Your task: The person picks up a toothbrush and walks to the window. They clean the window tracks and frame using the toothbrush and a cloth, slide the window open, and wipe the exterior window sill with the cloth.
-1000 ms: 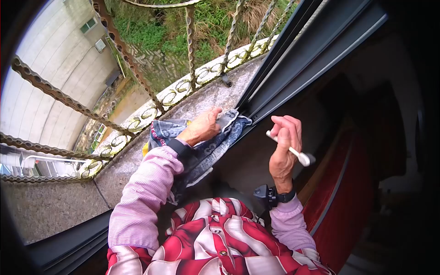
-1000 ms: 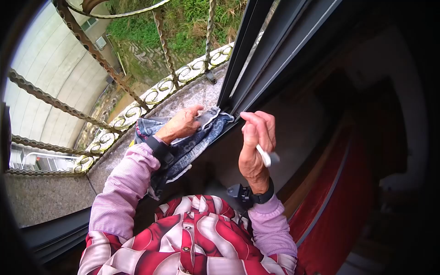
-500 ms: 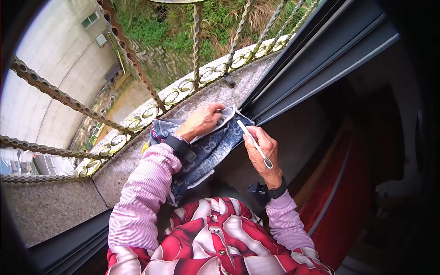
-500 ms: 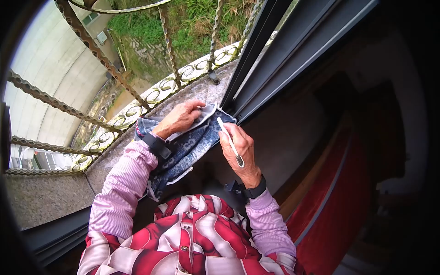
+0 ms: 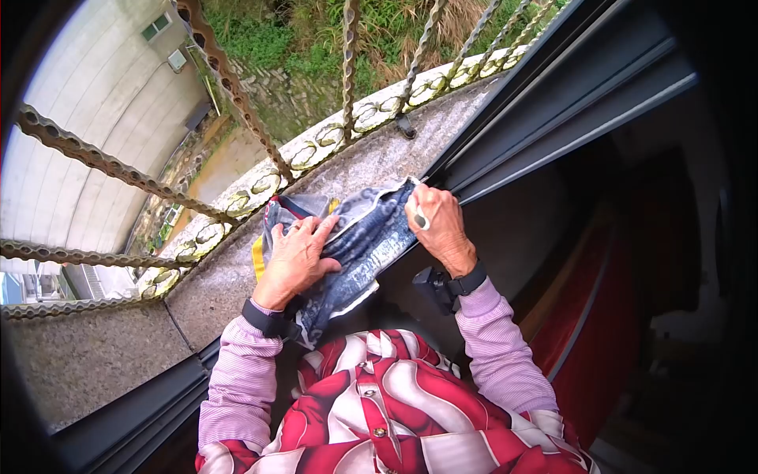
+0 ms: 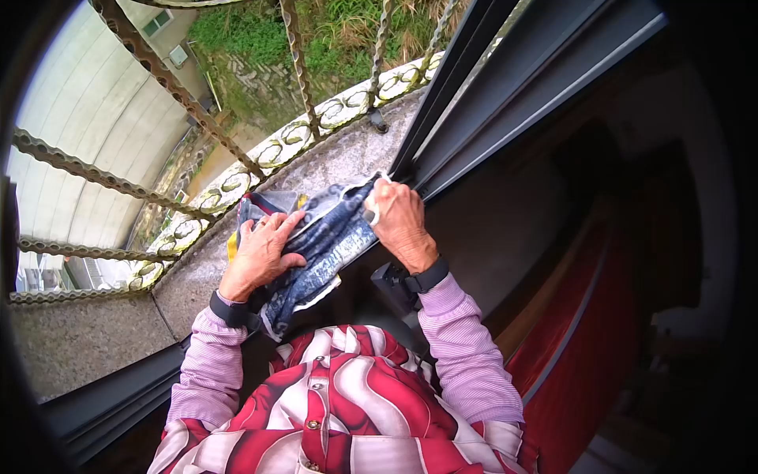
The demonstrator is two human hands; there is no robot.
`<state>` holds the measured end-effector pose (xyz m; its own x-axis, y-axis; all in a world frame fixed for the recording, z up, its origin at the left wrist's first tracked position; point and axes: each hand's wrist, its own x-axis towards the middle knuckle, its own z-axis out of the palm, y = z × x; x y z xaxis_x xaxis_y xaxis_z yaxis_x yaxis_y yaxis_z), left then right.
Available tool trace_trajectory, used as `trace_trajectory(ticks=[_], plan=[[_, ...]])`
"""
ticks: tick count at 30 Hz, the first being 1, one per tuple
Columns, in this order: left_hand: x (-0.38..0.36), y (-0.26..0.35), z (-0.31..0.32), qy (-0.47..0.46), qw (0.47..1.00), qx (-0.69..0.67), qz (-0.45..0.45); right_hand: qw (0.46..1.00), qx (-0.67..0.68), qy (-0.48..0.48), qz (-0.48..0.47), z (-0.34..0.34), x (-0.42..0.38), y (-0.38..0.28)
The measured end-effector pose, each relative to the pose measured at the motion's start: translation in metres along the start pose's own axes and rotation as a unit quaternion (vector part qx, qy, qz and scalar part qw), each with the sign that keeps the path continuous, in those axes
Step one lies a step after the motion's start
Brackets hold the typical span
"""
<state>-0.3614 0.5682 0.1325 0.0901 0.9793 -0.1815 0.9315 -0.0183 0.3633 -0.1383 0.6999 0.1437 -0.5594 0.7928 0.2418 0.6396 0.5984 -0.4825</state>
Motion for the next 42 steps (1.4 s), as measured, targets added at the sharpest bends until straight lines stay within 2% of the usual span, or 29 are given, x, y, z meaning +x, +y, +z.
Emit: trace_trajectory(ticks=[3,5,6,7,8,10,11,12,15,18,20,22,24,28,30,34,38,41,42], plan=[[-0.01,-0.016,0.0,0.031,0.999,-0.044,0.0,0.999,-0.009,-0.019,-0.043,0.022,-0.015,-0.035],[-0.025,-0.028,-0.008,0.04,0.995,-0.093,-0.016,0.993,-0.045,-0.037,-0.105,0.036,-0.03,-0.065],[-0.038,-0.035,-0.012,0.076,0.991,-0.109,-0.015,0.99,-0.035,-0.089,-0.106,0.038,-0.036,-0.081],[-0.052,-0.039,-0.02,0.093,0.989,-0.108,-0.042,0.986,-0.048,-0.056,-0.149,0.045,-0.046,-0.095],[-0.066,-0.04,-0.03,0.11,0.986,-0.107,-0.07,0.983,-0.018,-0.032,-0.179,0.055,-0.053,-0.104],[-0.094,-0.039,-0.046,0.132,0.97,-0.125,-0.159,0.969,0.071,-0.142,-0.187,0.064,-0.055,-0.126],[-0.108,-0.035,-0.053,0.147,0.962,-0.125,-0.194,0.956,0.145,-0.157,-0.2,0.075,-0.058,-0.133],[-0.12,-0.034,-0.056,0.171,0.96,-0.102,-0.195,0.937,0.219,-0.173,-0.211,0.088,-0.062,-0.14],[-0.144,-0.026,-0.06,0.214,0.952,-0.044,-0.215,0.886,0.332,-0.189,-0.263,0.116,-0.061,-0.159],[-0.155,-0.023,-0.059,0.233,0.94,-0.015,-0.247,0.888,0.325,-0.202,-0.254,0.119,-0.06,-0.158],[-0.156,-0.022,-0.055,0.23,0.934,-0.025,-0.273,0.883,0.347,-0.151,-0.278,0.107,-0.06,-0.147],[-0.154,-0.022,-0.049,0.24,0.932,-0.054,-0.265,0.916,0.308,-0.162,-0.197,0.087,-0.058,-0.136],[-0.147,-0.026,-0.04,0.258,0.94,-0.037,-0.22,0.941,0.251,-0.148,-0.171,0.071,-0.054,-0.118],[-0.12,-0.016,-0.034,0.234,0.934,-0.14,-0.229,0.96,0.228,-0.11,-0.121,0.037,-0.043,-0.082],[-0.104,-0.012,-0.029,0.236,0.936,-0.158,-0.207,0.977,0.164,-0.083,-0.11,0.03,-0.037,-0.059],[-0.067,-0.001,-0.022,0.204,0.964,-0.14,-0.1,0.997,0.053,-0.02,-0.044,0.007,-0.021,-0.015],[-0.018,0.021,-0.013,0.186,0.978,-0.099,-0.005,0.993,-0.093,0.03,-0.059,0.012,-0.014,0.013],[-0.001,0.027,-0.004,0.189,0.981,-0.047,0.01,0.974,-0.201,0.044,-0.098,0.03,-0.019,0.005],[-0.003,0.028,-0.007,0.183,0.981,-0.065,-0.002,0.977,-0.189,0.053,-0.085,0.032,-0.021,0.003]])
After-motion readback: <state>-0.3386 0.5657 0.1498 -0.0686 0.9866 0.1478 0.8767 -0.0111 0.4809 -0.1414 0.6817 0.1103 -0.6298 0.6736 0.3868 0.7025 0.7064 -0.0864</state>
